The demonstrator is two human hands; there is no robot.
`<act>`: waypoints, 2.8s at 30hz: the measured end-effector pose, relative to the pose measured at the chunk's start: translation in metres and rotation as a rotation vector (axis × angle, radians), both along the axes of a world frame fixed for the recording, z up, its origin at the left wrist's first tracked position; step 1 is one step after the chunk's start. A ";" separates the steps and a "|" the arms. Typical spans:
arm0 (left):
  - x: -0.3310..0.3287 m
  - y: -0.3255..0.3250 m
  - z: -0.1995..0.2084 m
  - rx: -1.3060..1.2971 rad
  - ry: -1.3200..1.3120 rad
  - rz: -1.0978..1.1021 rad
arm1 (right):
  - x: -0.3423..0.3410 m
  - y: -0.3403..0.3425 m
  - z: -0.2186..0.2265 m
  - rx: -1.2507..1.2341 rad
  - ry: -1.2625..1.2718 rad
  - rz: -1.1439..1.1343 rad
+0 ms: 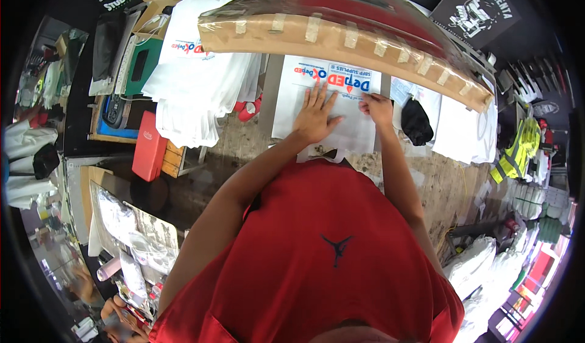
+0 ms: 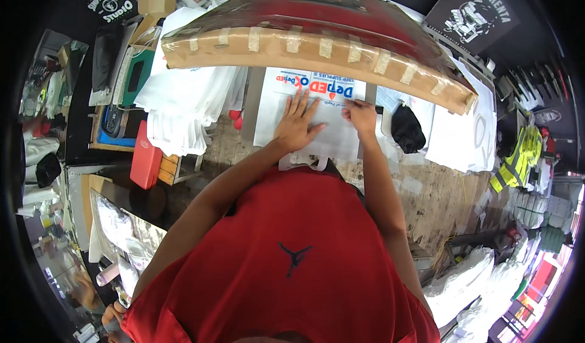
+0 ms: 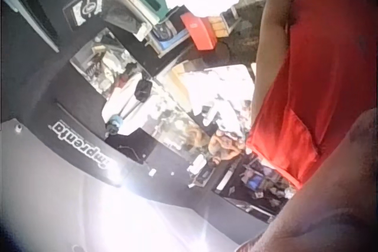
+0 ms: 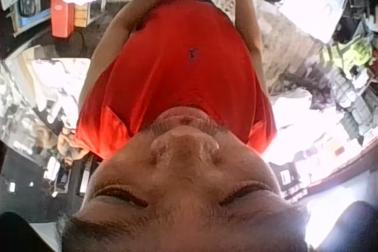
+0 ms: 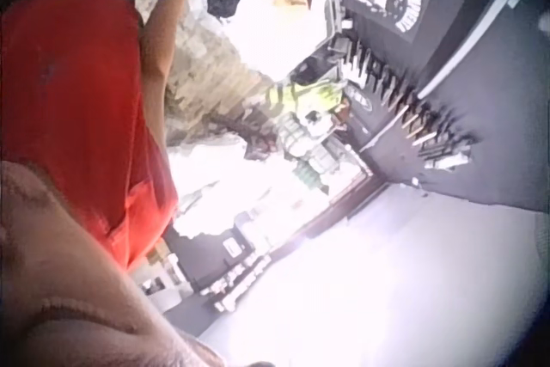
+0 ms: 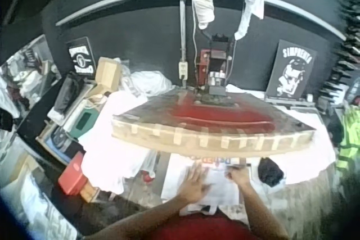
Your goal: The person prepares a textile bag for screen printing by hand, places a design template over the bag, and applies ink using a squeegee tool at a manual printing station.
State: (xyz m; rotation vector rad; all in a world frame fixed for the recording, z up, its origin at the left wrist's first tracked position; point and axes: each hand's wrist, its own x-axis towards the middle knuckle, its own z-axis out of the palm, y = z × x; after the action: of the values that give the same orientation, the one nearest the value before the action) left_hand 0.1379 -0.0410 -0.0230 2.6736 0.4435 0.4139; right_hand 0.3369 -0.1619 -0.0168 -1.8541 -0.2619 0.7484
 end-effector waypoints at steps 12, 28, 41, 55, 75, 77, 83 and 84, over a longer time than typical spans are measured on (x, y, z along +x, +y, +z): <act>0.005 -0.006 -0.003 0.058 0.072 0.018 | -0.023 -0.011 -0.004 0.040 -0.407 -0.134; 0.008 -0.007 -0.007 0.091 0.053 0.008 | -0.079 -0.027 -0.013 -0.315 -1.115 0.276; 0.009 -0.001 -0.006 0.156 0.121 -0.025 | -0.072 -0.023 -0.014 -0.162 -1.041 0.095; 0.009 -0.002 -0.003 0.130 0.106 -0.035 | -0.004 0.002 -0.005 -0.258 -0.576 -0.156; 0.009 -0.001 0.004 0.098 0.073 -0.034 | 0.012 0.006 -0.007 -0.352 -0.494 -0.196; 0.008 -0.005 0.004 0.091 0.093 -0.038 | 0.013 0.004 -0.009 -0.350 -0.501 -0.196; 0.008 -0.001 0.001 0.118 0.101 -0.034 | 0.009 0.007 -0.011 -0.307 -0.488 -0.229; 0.008 -0.001 0.001 0.113 0.101 -0.034 | 0.008 0.006 -0.012 -0.295 -0.499 -0.241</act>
State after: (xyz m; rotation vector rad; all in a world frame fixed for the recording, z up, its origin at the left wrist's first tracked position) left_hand 0.1455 -0.0423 -0.0220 2.8172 0.4156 0.3028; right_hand 0.3454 -0.1555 -0.0283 -2.2899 -0.2465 0.1530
